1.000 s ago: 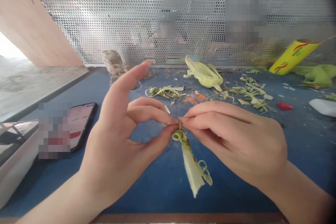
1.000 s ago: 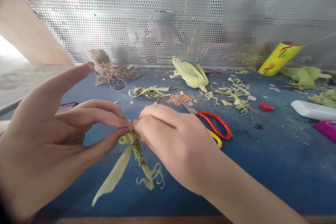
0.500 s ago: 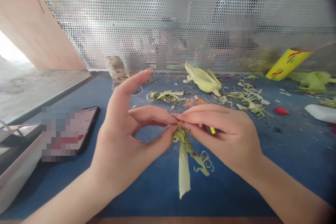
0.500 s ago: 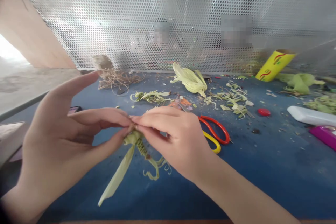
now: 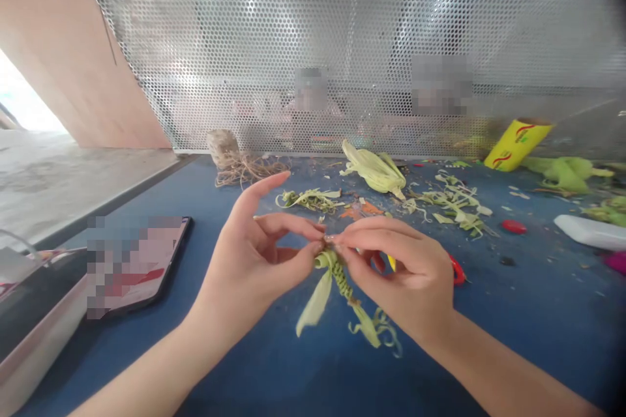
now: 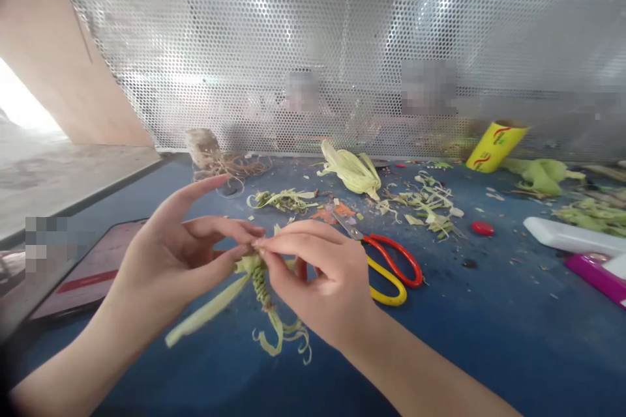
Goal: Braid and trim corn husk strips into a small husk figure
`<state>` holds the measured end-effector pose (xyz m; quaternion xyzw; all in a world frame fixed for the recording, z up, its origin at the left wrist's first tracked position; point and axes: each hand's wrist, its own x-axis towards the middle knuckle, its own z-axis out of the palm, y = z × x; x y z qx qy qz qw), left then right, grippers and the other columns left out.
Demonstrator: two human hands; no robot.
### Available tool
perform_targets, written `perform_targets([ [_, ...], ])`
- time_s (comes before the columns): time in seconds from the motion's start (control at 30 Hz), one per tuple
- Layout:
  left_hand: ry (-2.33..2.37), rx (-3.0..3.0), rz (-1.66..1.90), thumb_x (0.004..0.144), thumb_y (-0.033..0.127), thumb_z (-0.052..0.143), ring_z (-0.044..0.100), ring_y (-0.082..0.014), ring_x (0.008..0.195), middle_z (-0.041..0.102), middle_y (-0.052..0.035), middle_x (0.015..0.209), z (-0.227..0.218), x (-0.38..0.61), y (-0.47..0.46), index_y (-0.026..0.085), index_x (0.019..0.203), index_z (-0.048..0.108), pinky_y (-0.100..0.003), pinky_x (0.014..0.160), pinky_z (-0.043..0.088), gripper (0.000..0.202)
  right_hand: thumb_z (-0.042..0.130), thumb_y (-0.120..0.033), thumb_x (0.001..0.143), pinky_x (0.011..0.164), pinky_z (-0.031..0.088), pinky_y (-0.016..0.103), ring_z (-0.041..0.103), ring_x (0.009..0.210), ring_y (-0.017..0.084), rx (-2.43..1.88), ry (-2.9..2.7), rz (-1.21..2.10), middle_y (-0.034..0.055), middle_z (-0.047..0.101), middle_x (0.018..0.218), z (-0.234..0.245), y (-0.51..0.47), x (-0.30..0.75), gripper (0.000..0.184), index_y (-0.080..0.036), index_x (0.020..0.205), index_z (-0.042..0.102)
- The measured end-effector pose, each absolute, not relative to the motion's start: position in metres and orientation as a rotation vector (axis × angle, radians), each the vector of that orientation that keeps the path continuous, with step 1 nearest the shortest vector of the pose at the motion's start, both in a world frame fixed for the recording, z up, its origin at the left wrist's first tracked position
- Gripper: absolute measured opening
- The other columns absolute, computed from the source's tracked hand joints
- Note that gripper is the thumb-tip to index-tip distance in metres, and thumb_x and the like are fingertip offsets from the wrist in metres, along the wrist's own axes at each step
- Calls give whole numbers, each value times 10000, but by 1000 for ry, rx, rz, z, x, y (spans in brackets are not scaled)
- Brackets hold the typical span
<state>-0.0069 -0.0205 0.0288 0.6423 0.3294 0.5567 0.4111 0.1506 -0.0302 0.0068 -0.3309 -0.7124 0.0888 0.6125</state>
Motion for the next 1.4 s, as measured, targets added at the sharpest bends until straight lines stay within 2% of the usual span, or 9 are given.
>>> perform_targets([
  [0.13, 839, 1634, 1404, 685, 96, 636, 666, -200, 797, 674, 0, 673, 27, -7, -19, 191, 1220, 373, -316, 668, 585, 604, 599, -134, 717, 405, 415, 191, 489, 457, 56, -752, -1594, 514, 8, 630, 721, 5, -29, 150, 73, -190, 704, 645],
  [0.3, 838, 1730, 1473, 678, 97, 656, 657, -196, 805, 674, 7, 645, 29, -8, -20, 192, 1207, 385, -329, 683, 583, 602, 652, -265, 712, 344, 325, 157, 407, 341, 35, -845, -1493, 1275, -81, 460, 422, 6, -21, 156, 114, -174, 673, 595],
  [0.47, 673, 1954, 1589, 652, 21, 659, 639, -177, 807, 685, 40, 677, 30, -8, -28, 266, 1217, 366, -370, 817, 530, 682, 653, -250, 721, 329, 300, 135, 486, 351, 29, -659, -1356, 1541, -61, 547, 518, 8, -13, 163, 116, -166, 678, 587],
  [0.6, 674, 1984, 1520, 677, 24, 641, 644, -167, 783, 682, 36, 708, 27, -8, -27, 273, 1246, 345, -347, 808, 540, 688, 641, -240, 738, 317, 305, 123, 527, 365, 35, -549, -1279, 1695, -60, 570, 563, 11, -13, 165, 116, -166, 681, 573],
  [0.7, 788, 2085, 1447, 735, 61, 594, 637, -159, 810, 663, 15, 765, 26, -9, -22, 275, 1191, 443, -312, 752, 561, 526, 631, -244, 750, 323, 307, 125, 519, 372, 32, -526, -1241, 1695, -68, 553, 560, 10, -13, 162, 116, -169, 696, 561],
  [0.83, 860, 2542, 1368, 750, 54, 575, 608, -163, 853, 642, -11, 857, 24, -13, -14, 243, 897, 622, -324, 775, 531, 244, 644, -259, 733, 330, 299, 139, 463, 373, 21, -609, -1196, 1638, -62, 537, 574, 7, -9, 159, 136, -163, 693, 556],
  [1.1, 737, 2948, 1381, 743, 27, 574, 565, -178, 901, 599, -43, 841, 14, -15, 2, 191, 895, 548, -341, 803, 496, 225, 634, -349, 728, 353, 307, 161, 410, 403, 31, -737, -1153, 1566, -57, 506, 572, -3, -4, 156, 209, -169, 693, 535],
  [1.27, 874, 2887, 1253, 810, 56, 476, 570, -134, 817, 571, -46, 858, 5, -13, 6, 184, 862, 471, -253, 698, 502, 138, 713, -311, 643, 413, 377, 197, 451, 419, 49, -745, -1323, 1438, -70, 502, 576, -11, 1, 153, 250, -175, 728, 522],
  [1.4, 884, 2939, 1208, 825, 84, 457, 552, -150, 793, 575, -53, 828, 4, -12, 9, 179, 830, 460, -276, 687, 499, 95, 741, -312, 599, 455, 380, 210, 464, 438, 61, -807, -1347, 1329, -70, 511, 543, -15, 5, 153, 276, -172, 671, 514],
])
